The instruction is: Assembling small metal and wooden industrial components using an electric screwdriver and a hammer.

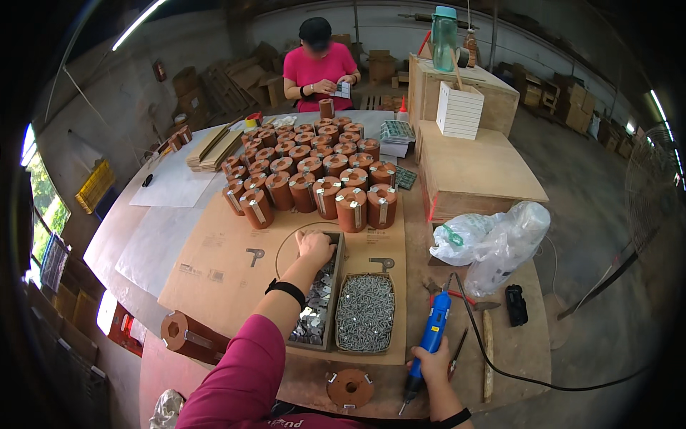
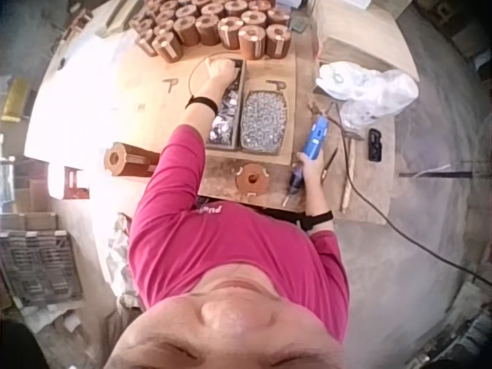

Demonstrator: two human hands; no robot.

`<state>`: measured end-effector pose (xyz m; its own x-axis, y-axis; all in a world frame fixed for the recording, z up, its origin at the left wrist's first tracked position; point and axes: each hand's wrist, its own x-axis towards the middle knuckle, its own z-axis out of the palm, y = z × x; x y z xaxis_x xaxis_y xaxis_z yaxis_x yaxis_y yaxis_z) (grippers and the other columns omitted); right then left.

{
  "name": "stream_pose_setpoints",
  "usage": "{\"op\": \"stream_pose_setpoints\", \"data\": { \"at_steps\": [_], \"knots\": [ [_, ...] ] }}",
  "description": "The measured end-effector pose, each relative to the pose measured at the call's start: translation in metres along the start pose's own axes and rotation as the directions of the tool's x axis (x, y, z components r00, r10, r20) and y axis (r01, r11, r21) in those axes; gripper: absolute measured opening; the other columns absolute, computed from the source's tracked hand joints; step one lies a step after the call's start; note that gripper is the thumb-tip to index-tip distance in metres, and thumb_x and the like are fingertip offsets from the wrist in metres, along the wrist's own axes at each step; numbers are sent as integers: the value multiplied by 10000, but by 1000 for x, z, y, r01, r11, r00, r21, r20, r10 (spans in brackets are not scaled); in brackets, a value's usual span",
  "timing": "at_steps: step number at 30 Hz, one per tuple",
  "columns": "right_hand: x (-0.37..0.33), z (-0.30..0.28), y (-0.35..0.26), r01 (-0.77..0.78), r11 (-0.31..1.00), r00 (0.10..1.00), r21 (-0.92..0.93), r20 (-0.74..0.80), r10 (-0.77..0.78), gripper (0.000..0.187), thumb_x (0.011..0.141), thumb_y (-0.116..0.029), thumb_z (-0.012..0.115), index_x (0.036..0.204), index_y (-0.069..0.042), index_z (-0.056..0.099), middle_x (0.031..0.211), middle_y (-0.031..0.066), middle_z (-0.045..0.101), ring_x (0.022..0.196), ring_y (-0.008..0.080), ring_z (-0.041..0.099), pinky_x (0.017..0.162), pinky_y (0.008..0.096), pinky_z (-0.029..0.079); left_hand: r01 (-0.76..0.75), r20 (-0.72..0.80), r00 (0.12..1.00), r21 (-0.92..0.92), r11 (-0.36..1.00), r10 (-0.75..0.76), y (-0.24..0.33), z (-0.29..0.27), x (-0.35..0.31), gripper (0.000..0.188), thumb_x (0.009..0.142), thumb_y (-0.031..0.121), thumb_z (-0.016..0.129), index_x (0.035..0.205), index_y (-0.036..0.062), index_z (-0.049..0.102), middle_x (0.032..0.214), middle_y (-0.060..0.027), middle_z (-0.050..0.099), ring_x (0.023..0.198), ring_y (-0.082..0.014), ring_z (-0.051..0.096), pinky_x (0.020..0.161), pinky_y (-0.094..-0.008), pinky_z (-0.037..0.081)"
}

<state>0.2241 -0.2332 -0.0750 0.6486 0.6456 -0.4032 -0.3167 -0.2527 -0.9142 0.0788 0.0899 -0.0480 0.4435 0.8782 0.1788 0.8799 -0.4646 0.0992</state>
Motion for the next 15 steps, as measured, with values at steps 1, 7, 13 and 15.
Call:
{"op": "stream_pose_setpoints", "data": {
  "at_steps": [1,7,13,15],
  "knots": [
    [0,0,1,1,1000,1000,5,-10,-1,516,616,21,622,1036,-34,328,708,122,490,418,247,541,363,360,467,52,7,999,-33,998,-51,3,-1,0,167,681,264,622,756,122,667,894,-66,581,968,-240,500,897,-425,249],
    [-1,-1,1,26,1000,1000,3,-6,-26,510,616,21,622,1027,-34,325,708,121,489,419,246,541,361,359,465,63,43,997,41,997,-65,12,10,-4,139,732,173,539,788,136,661,906,-57,579,966,-234,490,942,-452,216],
    [-1,0,1,23,1000,1000,2,-5,-23,515,614,14,628,1028,-26,323,711,120,489,420,243,541,358,345,463,5,-26,1000,-53,999,-6,8,14,-9,207,757,109,465,817,141,660,917,-44,588,977,-233,485,995,-471,147],
    [-2,0,0,26,1000,1000,7,-8,-26,515,614,11,630,1026,-23,323,713,120,490,420,242,542,357,342,463,-1,-58,998,-82,997,-4,9,14,-8,203,757,108,464,814,138,657,920,-45,588,985,-234,481,999,-465,146]
  ]
}}
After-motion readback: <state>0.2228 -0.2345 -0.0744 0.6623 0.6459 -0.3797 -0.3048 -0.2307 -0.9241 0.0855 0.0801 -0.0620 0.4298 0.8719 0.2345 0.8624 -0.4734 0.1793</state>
